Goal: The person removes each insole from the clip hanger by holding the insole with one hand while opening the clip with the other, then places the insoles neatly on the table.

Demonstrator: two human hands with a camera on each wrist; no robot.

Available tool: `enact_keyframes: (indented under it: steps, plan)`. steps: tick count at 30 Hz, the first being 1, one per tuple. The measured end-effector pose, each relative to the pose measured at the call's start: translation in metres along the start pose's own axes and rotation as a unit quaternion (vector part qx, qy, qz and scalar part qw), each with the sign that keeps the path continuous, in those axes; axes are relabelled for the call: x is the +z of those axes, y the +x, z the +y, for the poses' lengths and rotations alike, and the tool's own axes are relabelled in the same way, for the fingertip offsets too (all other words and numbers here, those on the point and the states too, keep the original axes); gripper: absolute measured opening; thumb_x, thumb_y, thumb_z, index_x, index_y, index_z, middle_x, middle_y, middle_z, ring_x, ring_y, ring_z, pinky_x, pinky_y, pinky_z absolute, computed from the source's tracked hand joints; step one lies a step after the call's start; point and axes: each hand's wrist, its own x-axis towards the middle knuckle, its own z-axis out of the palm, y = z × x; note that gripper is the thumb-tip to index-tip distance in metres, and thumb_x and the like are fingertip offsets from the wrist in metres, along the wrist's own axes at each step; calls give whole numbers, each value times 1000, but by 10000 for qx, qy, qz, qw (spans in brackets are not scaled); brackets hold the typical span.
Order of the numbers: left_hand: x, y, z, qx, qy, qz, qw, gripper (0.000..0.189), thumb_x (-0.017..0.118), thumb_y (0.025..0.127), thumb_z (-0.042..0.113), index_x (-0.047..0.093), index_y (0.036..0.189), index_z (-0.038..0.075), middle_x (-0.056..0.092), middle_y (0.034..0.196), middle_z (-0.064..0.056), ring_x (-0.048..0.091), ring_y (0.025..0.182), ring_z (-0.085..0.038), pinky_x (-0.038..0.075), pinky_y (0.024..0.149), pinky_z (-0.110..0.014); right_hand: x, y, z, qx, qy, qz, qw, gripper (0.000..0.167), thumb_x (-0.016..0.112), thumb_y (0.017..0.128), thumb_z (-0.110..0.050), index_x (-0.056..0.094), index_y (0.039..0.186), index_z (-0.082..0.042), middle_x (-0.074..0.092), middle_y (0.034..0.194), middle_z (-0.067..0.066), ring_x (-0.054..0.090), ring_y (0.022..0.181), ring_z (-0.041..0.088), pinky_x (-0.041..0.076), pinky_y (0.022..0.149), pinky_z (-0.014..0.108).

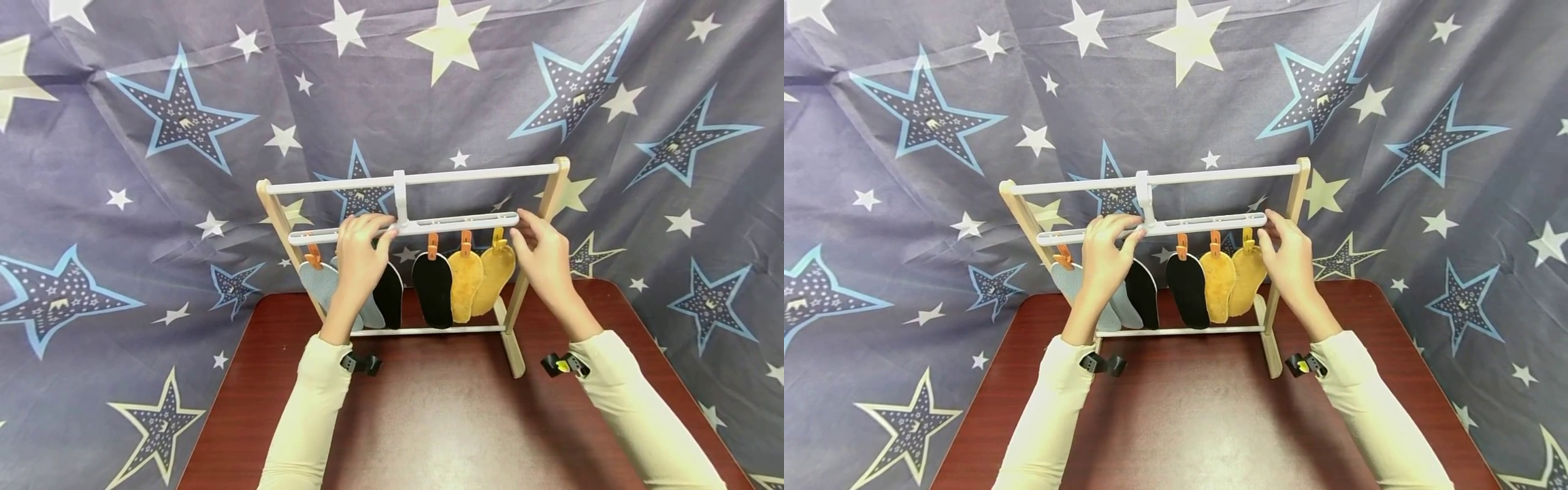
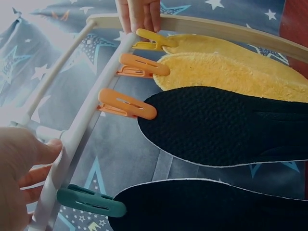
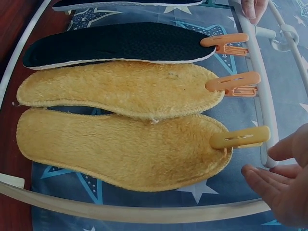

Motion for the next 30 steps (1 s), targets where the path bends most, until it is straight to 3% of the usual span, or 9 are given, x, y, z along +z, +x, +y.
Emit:
enact_keyframes:
  steps: [3, 7, 11, 13, 15, 18, 20, 25, 30]
  plan:
    - [-1, -2, 0, -28, -16, 59, 10000, 24, 74, 93, 17, 76, 114, 5, 75, 116, -12, 67, 115, -29, 31, 124, -49, -1, -3, 1, 53, 50, -121, 9999, 37, 62, 97, 0, 61, 133, 7, 71, 117, 28, 71, 104, 41, 58, 87, 51]
    - [-1, -3, 2, 15, -100, 253, 9996, 26, 75, 93, 18, 76, 115, 5, 74, 117, -13, 67, 116, -30, 32, 123, -49, -1, -8, 5, 170, 93, -221, 9996, 37, 62, 98, -2, 61, 134, 7, 71, 118, 27, 71, 107, 41, 57, 90, 50]
    - [-1, -6, 8, 208, -334, 735, 9965, 25, 76, 92, 16, 76, 114, 5, 74, 116, -13, 66, 114, -30, 37, 119, -47, -1, -16, 10, 261, 127, -309, 9991, 37, 61, 99, -4, 61, 134, 7, 71, 119, 27, 71, 108, 40, 56, 92, 49]
    - [-1, -8, 13, 367, -509, 1050, 9925, 25, 77, 90, 15, 76, 113, 4, 74, 116, -13, 66, 112, -30, 41, 115, -46, -1, -21, 13, 269, 125, -362, 9989, 36, 60, 100, -4, 61, 135, 7, 71, 119, 26, 71, 108, 39, 58, 92, 42]
    - [0, -10, 21, 521, -692, 1313, 9876, 26, 78, 89, 13, 76, 113, 3, 74, 115, -13, 66, 111, -30, 44, 110, -45, 0, -25, 16, 262, 133, -413, 9987, 36, 59, 100, -4, 61, 134, 7, 71, 119, 27, 71, 108, 40, 58, 91, 24]
    - [1, -13, 34, 659, -1004, 1479, 9817, 29, 79, 87, 10, 75, 115, 3, 73, 117, -14, 66, 112, -30, 48, 105, -44, 1, -32, 20, 252, 199, -513, 9982, 36, 58, 100, -3, 60, 135, 7, 70, 121, 29, 70, 108, 41, 46, 86, 1]
    - [3, -15, 43, 647, -1232, 1395, 9804, 30, 79, 88, 11, 74, 117, 4, 72, 118, -13, 65, 114, -29, 49, 104, -41, 2, -36, 24, 252, 252, -590, 9976, 37, 57, 100, -2, 60, 135, 8, 68, 123, 30, 69, 109, 43, 38, 82, -6]
    - [12, -20, 58, 334, -1981, 733, 9769, 34, 76, 92, 18, 71, 124, 5, 71, 122, -10, 64, 119, -24, 50, 107, -34, 7, -44, 34, 282, 318, -710, 9966, 39, 58, 98, 1, 58, 136, 9, 67, 125, 31, 69, 108, 43, 38, 81, -7]
    - [25, -29, 67, -174, -2821, 133, 9591, 37, 76, 92, 16, 70, 126, 4, 72, 120, -12, 67, 115, -27, 53, 105, -39, 9, -56, 42, 290, 342, -722, 9964, 39, 59, 97, 2, 58, 135, 11, 68, 123, 30, 70, 105, 43, 39, 80, -6]
